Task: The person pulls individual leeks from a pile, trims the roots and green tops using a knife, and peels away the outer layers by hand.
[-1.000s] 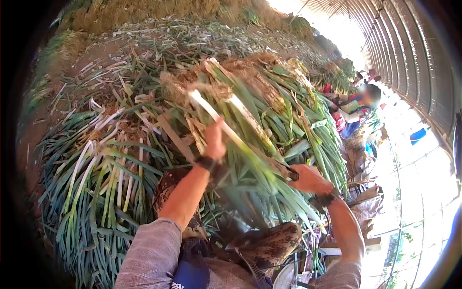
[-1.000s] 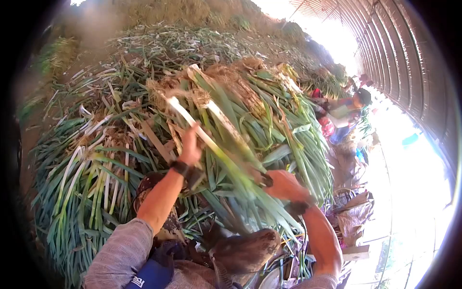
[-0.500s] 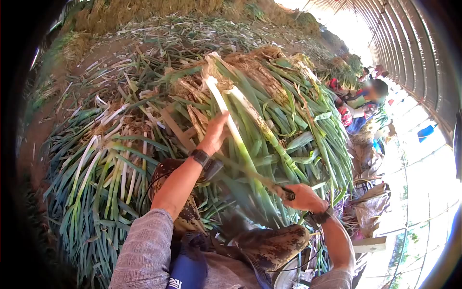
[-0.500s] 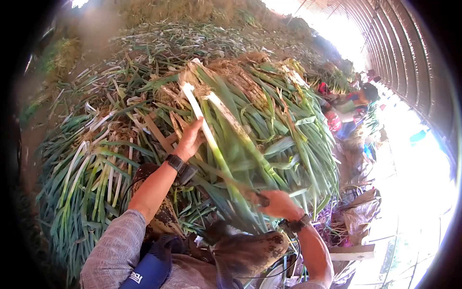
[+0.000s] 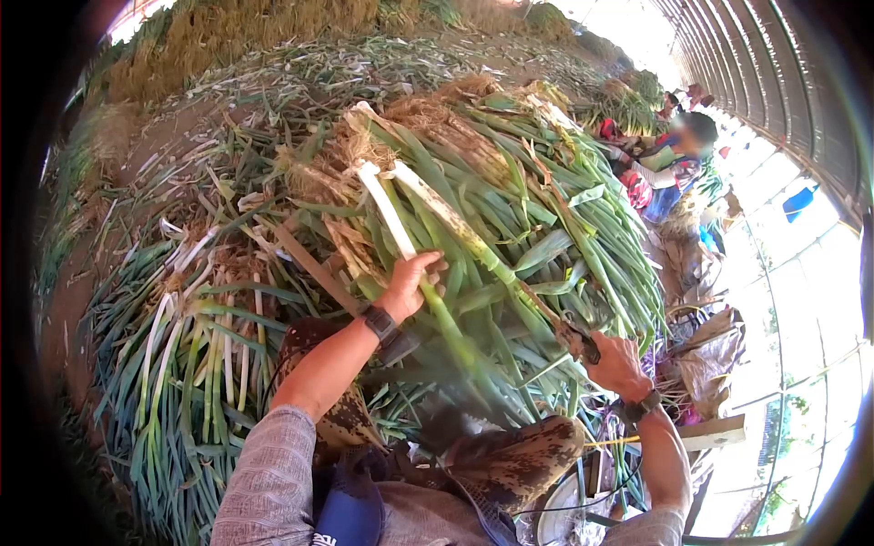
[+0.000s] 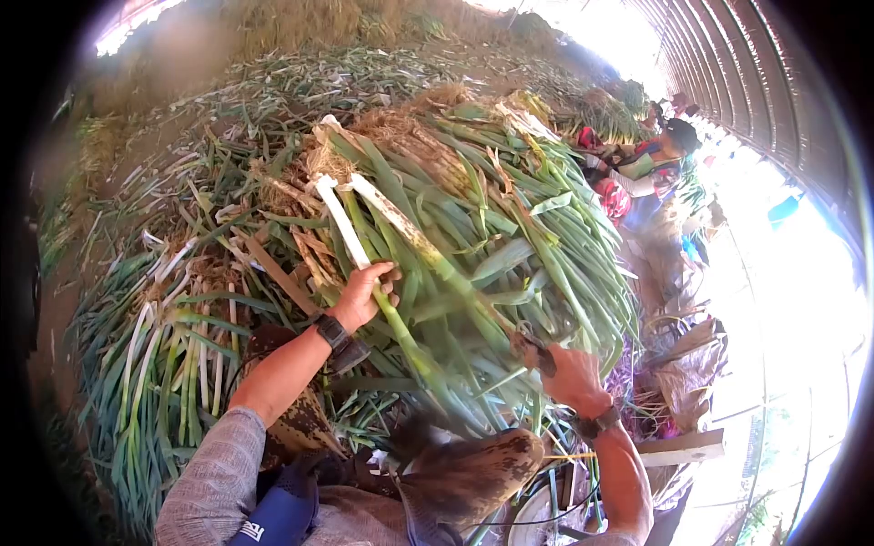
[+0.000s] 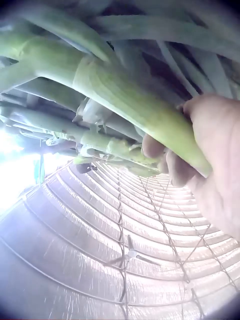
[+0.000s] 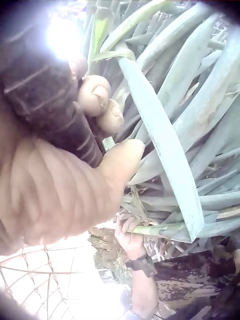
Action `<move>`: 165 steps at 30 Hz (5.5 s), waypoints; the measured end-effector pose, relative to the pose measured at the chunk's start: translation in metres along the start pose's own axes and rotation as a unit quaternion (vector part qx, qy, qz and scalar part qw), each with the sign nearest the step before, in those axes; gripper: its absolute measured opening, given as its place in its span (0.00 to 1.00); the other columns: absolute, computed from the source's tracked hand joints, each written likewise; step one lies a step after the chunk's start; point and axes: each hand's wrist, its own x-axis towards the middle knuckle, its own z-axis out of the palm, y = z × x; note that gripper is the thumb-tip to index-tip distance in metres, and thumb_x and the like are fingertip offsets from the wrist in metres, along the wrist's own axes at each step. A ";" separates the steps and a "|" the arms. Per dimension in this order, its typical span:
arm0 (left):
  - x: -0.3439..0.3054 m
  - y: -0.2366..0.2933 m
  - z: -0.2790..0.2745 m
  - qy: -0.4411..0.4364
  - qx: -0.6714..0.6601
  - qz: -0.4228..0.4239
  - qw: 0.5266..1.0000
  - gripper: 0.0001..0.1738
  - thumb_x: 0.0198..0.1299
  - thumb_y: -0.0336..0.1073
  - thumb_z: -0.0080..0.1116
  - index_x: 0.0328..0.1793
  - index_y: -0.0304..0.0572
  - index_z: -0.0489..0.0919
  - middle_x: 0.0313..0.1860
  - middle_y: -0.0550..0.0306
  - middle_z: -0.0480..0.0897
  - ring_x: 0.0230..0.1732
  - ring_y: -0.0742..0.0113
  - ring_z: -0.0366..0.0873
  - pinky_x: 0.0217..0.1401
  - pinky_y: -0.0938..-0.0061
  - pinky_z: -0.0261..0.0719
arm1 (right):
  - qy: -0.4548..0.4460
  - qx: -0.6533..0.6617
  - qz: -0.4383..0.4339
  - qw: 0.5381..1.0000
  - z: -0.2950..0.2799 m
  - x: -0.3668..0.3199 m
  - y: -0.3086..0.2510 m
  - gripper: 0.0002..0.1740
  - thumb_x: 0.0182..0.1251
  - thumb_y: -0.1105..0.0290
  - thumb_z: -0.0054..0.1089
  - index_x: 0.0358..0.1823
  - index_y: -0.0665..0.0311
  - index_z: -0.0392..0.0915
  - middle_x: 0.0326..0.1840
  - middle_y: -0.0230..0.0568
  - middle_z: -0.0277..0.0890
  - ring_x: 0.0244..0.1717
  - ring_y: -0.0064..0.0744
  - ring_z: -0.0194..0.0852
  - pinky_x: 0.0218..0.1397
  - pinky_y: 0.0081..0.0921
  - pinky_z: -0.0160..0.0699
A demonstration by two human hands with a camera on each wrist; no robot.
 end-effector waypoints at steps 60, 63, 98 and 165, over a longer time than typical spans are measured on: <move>0.017 -0.016 0.025 0.041 -0.043 0.075 0.995 0.18 0.69 0.41 0.58 0.55 0.34 0.73 0.51 0.43 0.81 0.54 0.49 0.82 0.47 0.55 0.87 | -0.032 0.013 -0.110 0.993 -0.014 0.090 -0.052 0.12 0.54 0.63 0.59 0.36 0.62 0.76 0.25 0.56 0.76 0.32 0.64 0.74 0.37 0.56 0.66; 0.014 -0.015 0.028 0.043 -0.050 0.060 0.996 0.21 0.68 0.41 0.58 0.57 0.30 0.72 0.56 0.39 0.79 0.58 0.48 0.80 0.48 0.55 0.86 | -0.016 0.034 -0.112 0.993 -0.011 0.117 -0.074 0.12 0.55 0.63 0.57 0.37 0.62 0.77 0.26 0.56 0.77 0.33 0.64 0.74 0.38 0.57 0.68; 0.069 0.062 0.020 0.027 0.043 0.089 0.995 0.16 0.59 0.44 0.70 0.47 0.43 0.82 0.35 0.61 0.85 0.31 0.70 0.81 0.20 0.70 0.75 | -0.135 0.008 -0.034 0.990 -0.068 0.082 -0.030 0.11 0.56 0.61 0.59 0.38 0.57 0.79 0.32 0.52 0.80 0.41 0.60 0.78 0.45 0.52 0.73; 0.045 0.041 0.044 -0.117 -0.057 0.148 0.980 0.22 0.65 0.41 0.65 0.60 0.39 0.75 0.58 0.52 0.80 0.59 0.56 0.79 0.63 0.61 0.80 | 0.113 -0.007 -0.150 0.982 -0.084 0.185 -0.154 0.12 0.53 0.66 0.60 0.36 0.66 0.77 0.29 0.59 0.79 0.35 0.65 0.78 0.41 0.55 0.75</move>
